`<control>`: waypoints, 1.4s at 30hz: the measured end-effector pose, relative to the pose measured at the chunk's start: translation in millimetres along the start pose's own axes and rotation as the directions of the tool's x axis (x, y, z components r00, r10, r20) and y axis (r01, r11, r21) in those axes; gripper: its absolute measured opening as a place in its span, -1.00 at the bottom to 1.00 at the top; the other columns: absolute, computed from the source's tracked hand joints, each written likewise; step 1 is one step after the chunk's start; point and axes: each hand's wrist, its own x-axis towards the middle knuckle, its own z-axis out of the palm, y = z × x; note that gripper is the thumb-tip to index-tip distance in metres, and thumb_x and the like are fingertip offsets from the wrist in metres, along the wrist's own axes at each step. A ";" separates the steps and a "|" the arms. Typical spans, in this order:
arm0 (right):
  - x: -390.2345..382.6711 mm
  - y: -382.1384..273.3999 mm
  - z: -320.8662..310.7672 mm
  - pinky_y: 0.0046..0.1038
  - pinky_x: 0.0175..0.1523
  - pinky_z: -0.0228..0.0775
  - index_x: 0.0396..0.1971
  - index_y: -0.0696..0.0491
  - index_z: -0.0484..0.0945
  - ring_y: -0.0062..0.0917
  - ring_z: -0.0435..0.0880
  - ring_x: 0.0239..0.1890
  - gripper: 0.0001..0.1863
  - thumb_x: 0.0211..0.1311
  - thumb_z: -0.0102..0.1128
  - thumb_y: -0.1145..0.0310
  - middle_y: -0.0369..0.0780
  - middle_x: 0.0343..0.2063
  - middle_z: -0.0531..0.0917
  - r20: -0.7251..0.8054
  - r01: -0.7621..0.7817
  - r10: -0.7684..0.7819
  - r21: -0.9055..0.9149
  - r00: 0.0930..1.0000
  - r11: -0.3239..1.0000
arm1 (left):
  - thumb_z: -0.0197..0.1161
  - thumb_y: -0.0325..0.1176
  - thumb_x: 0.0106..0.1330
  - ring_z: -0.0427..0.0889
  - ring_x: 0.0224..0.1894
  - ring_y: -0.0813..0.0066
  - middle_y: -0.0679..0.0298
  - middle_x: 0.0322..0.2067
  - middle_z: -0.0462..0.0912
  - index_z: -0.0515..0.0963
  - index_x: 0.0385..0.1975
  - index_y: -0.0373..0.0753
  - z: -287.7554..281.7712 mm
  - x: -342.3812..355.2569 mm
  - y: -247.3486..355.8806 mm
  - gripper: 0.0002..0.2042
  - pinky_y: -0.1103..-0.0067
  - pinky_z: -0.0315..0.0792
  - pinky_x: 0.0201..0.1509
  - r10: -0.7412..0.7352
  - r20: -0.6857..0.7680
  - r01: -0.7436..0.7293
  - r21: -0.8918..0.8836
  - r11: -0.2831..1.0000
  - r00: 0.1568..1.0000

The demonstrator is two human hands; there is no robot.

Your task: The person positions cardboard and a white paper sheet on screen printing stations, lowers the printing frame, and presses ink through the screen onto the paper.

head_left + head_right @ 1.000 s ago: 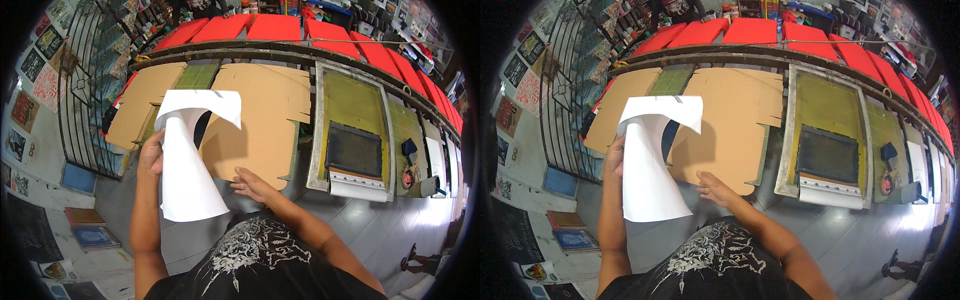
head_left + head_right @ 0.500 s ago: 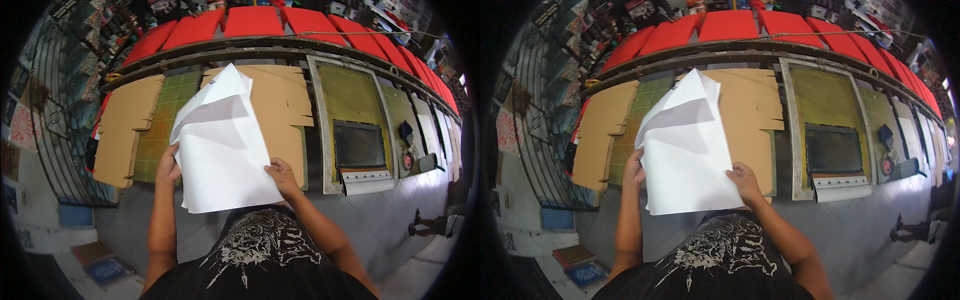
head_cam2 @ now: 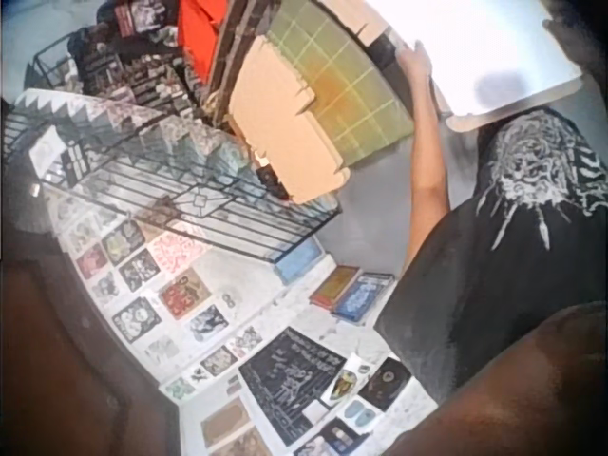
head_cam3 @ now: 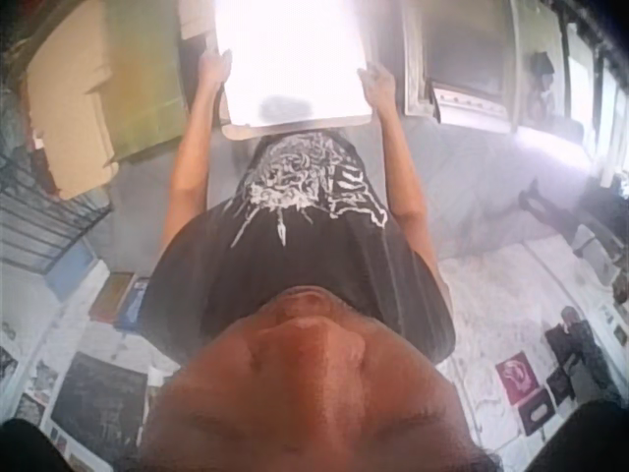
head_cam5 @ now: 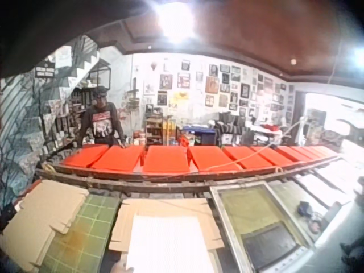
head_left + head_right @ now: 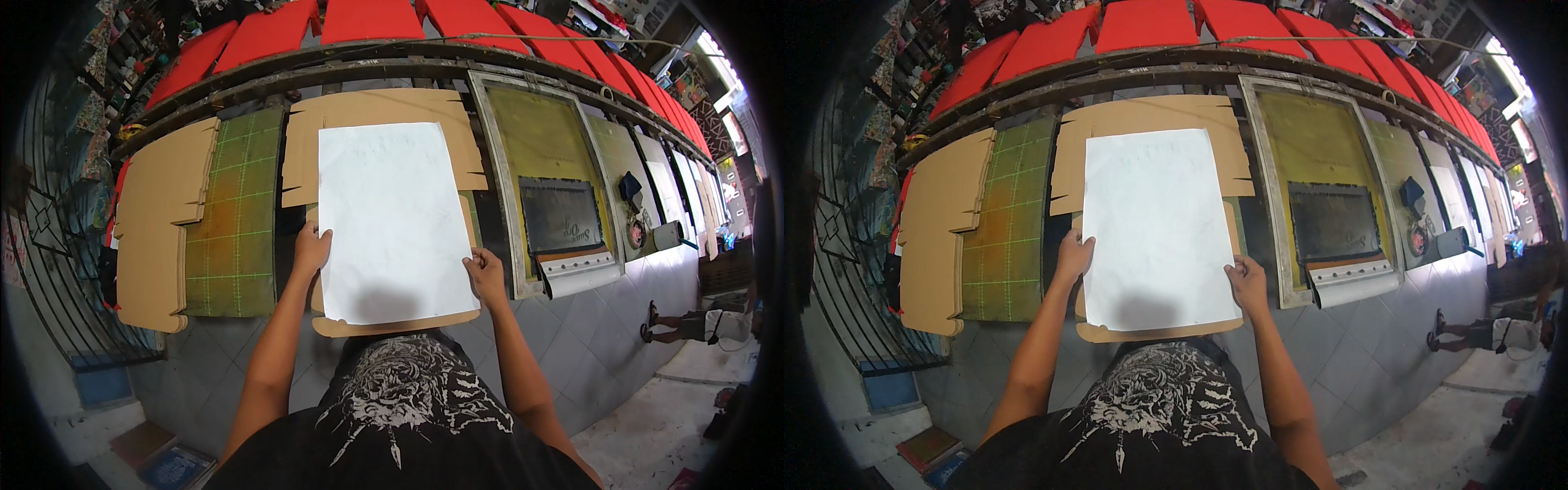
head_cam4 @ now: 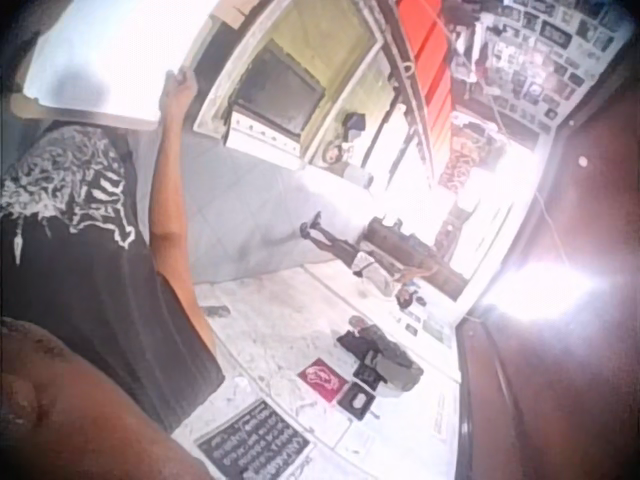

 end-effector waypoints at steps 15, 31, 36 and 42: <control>-13.4 -41.4 8.0 -0.57 -0.25 0.40 -0.14 0.25 0.53 -0.67 0.54 -0.41 -0.71 0.09 0.25 0.53 -0.23 -0.44 0.64 -0.111 -0.017 -0.006 -0.209 0.994 0.978 | 0.29 -0.48 0.07 0.56 -0.46 0.33 0.15 -0.48 0.60 0.53 -0.04 -0.31 -2.1 2.0 13.0 -0.62 0.45 0.45 -0.31 0.126 -0.033 -0.124 0.034 0.992 0.992; -11.7 -26.9 11.8 -0.46 -0.21 0.44 -0.15 0.25 0.55 -0.44 0.60 -0.40 -0.67 0.04 0.28 0.49 -0.06 -0.42 0.65 -0.167 0.050 -0.112 -0.337 0.980 0.940 | 0.34 -0.50 0.04 0.57 -0.39 0.44 0.16 -0.29 0.64 0.52 -0.01 -0.38 6.1 7.2 -11.7 -0.56 0.52 0.48 -0.23 0.227 -0.102 -0.221 0.065 0.973 0.968; -14.6 -17.7 13.8 -0.38 -0.14 0.46 -0.13 0.25 0.55 -0.24 0.65 -0.30 -0.65 0.04 0.29 0.50 0.02 -0.29 0.64 -0.221 0.085 -0.186 -0.399 0.957 0.913 | 0.30 -0.50 0.05 0.59 -0.32 0.30 0.06 -0.20 0.62 0.51 -0.01 -0.40 1.8 -3.6 6.8 -0.57 0.47 0.50 -0.17 0.195 -0.050 -0.192 0.053 0.980 0.980; -17.1 -21.3 13.5 -0.31 -0.11 0.43 -0.15 0.23 0.56 -0.16 0.61 -0.23 -0.68 0.04 0.28 0.48 -0.02 -0.30 0.62 -0.214 0.100 -0.221 -0.464 0.951 0.880 | 0.28 -0.51 0.07 0.58 -0.36 0.37 0.08 -0.23 0.62 0.51 -0.02 -0.40 -2.2 -5.8 -1.3 -0.59 0.49 0.50 -0.20 0.235 -0.056 -0.233 0.028 0.972 0.970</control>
